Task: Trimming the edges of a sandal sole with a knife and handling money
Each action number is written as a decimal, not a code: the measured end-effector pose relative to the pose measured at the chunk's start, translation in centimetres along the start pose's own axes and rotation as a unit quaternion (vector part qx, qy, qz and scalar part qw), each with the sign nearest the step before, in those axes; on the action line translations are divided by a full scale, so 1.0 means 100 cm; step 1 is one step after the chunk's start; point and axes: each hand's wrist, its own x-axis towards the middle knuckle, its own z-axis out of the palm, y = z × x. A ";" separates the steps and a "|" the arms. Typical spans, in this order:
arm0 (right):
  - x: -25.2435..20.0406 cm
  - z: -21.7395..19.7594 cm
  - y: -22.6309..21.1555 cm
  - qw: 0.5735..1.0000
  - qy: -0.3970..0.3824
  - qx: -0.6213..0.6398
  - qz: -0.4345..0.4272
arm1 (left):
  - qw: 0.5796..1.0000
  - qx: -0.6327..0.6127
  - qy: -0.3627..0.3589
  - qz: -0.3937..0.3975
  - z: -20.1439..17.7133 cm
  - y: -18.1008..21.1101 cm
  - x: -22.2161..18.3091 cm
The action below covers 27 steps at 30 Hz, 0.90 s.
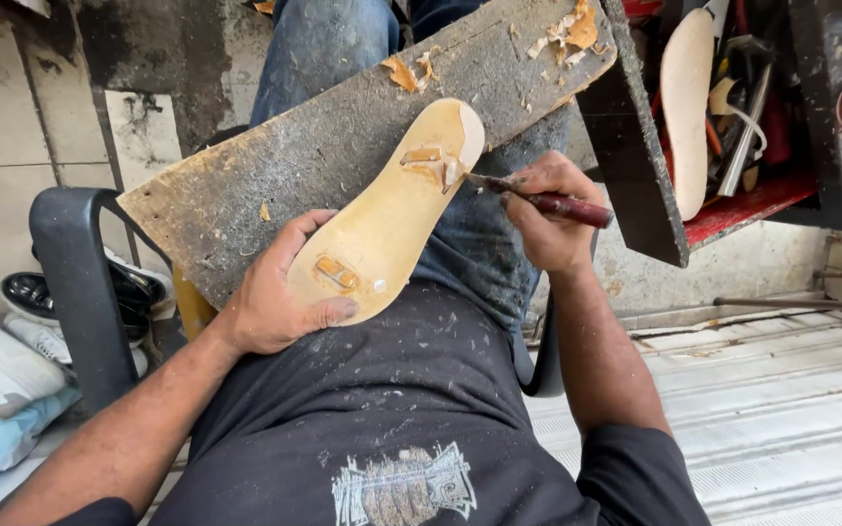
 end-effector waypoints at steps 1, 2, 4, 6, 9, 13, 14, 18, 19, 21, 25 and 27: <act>0.004 0.003 -0.005 1.000 -0.011 -0.009 -0.013 | 1.000 -0.013 -0.003 0.003 0.001 0.000 0.001; 0.006 0.007 -0.010 0.999 -0.022 -0.018 -0.024 | 1.000 -0.026 -0.007 0.005 0.001 -0.001 0.001; -0.001 -0.005 0.006 1.000 -0.023 -0.005 -0.015 | 1.000 -0.021 -0.006 0.003 -0.001 0.002 0.000; -0.002 -0.008 0.009 1.000 -0.023 0.006 -0.007 | 1.000 -0.016 -0.006 0.004 -0.001 0.005 0.001; 0.000 0.002 -0.002 1.000 -0.016 -0.013 -0.021 | 1.000 -0.028 -0.008 0.008 0.001 0.003 0.000; -0.001 -0.002 0.001 1.000 -0.023 -0.011 -0.006 | 1.000 -0.020 -0.004 0.006 0.002 0.003 0.002; 0.000 -0.005 0.005 1.000 -0.010 -0.003 0.003 | 1.000 -0.022 0.001 0.016 0.002 0.004 0.003; 0.000 0.005 -0.004 0.998 -0.041 0.037 -0.029 | 1.000 -0.016 0.000 0.004 0.003 0.006 0.001; 0.000 -0.002 0.001 0.999 -0.031 0.014 -0.004 | 1.000 -0.005 0.001 0.008 0.001 0.006 0.001; -0.002 -0.004 -0.004 0.999 -0.024 -0.004 0.026 | 1.000 0.005 0.004 0.006 0.000 0.004 0.000; -0.008 0.024 -0.039 0.991 -0.129 -0.012 -0.008 | 1.000 0.003 0.008 0.021 -0.005 -0.001 -0.004; -0.020 0.034 -0.044 0.986 -0.163 -0.017 -0.020 | 0.999 0.007 -0.001 0.034 -0.004 -0.005 -0.002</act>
